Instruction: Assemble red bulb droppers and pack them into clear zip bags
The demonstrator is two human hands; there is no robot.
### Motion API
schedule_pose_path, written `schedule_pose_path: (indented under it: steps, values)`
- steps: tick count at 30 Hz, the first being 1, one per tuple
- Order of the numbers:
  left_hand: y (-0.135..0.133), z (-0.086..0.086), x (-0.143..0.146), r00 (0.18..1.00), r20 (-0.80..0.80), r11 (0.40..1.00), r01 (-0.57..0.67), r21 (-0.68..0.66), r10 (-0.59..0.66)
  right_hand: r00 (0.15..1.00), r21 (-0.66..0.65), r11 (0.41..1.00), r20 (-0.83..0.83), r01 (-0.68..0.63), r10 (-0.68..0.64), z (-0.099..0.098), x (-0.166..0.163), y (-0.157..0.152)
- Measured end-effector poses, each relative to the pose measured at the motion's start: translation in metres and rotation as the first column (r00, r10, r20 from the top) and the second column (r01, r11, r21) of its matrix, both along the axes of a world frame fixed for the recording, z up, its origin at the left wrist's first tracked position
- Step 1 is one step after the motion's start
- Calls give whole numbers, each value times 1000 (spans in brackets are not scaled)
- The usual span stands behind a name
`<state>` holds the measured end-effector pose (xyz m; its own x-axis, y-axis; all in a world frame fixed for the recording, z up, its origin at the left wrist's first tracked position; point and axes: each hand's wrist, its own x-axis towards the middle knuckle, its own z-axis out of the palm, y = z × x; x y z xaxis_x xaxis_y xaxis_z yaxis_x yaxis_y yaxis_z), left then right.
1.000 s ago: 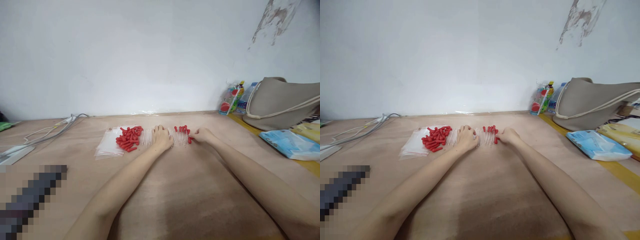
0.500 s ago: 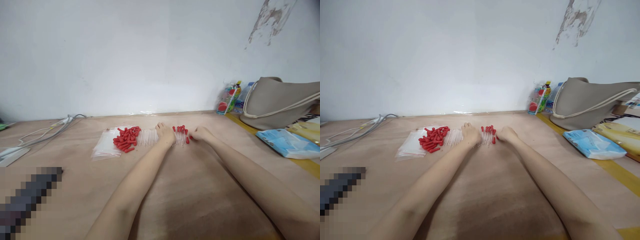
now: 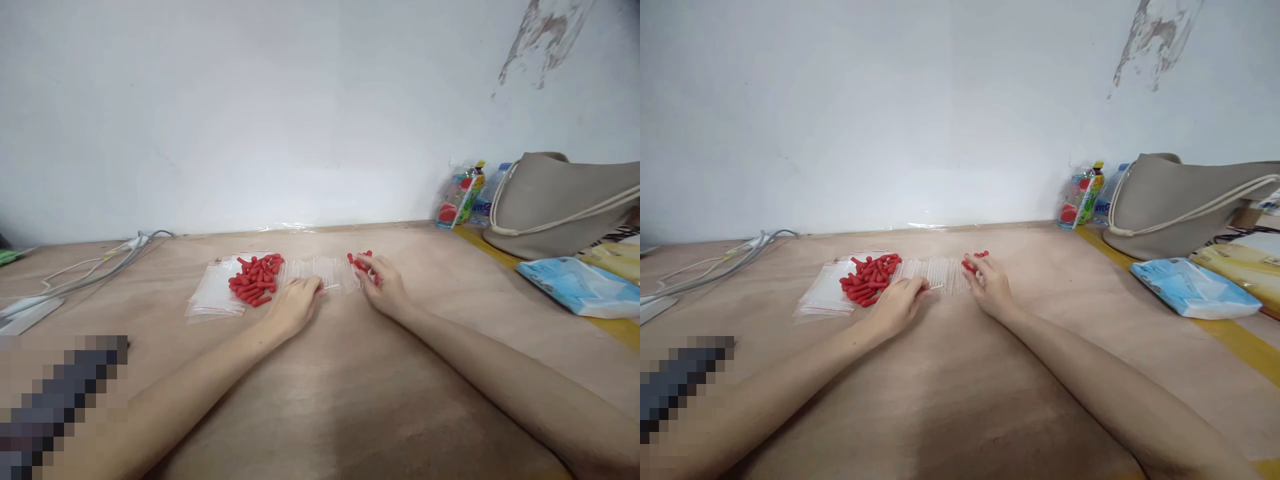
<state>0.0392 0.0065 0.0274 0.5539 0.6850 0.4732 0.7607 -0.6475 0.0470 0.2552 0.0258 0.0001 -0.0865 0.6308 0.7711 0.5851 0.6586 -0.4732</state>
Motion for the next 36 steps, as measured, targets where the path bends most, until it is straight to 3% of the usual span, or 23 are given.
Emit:
schedule_pose_path:
  steps: [5,9,17,26,36]
  values:
    - [-12,-23,-21,970,183,986,150,67,-160,964,43,986,223,-161,148,-11,-10,-28]
    - [-12,-27,-18,963,174,979,197,55,-203,938,22,980,296,-195,180,-9,-9,-35]
    - [-10,-27,-17,965,151,976,209,56,-216,922,-31,980,334,-195,194,-6,-11,-34]
    - [-10,-27,-17,960,137,969,237,70,-245,908,-77,945,263,-317,326,0,-13,-36]
    - [-10,-25,-15,937,124,942,312,127,-327,909,142,929,299,-343,289,-8,-15,-27]
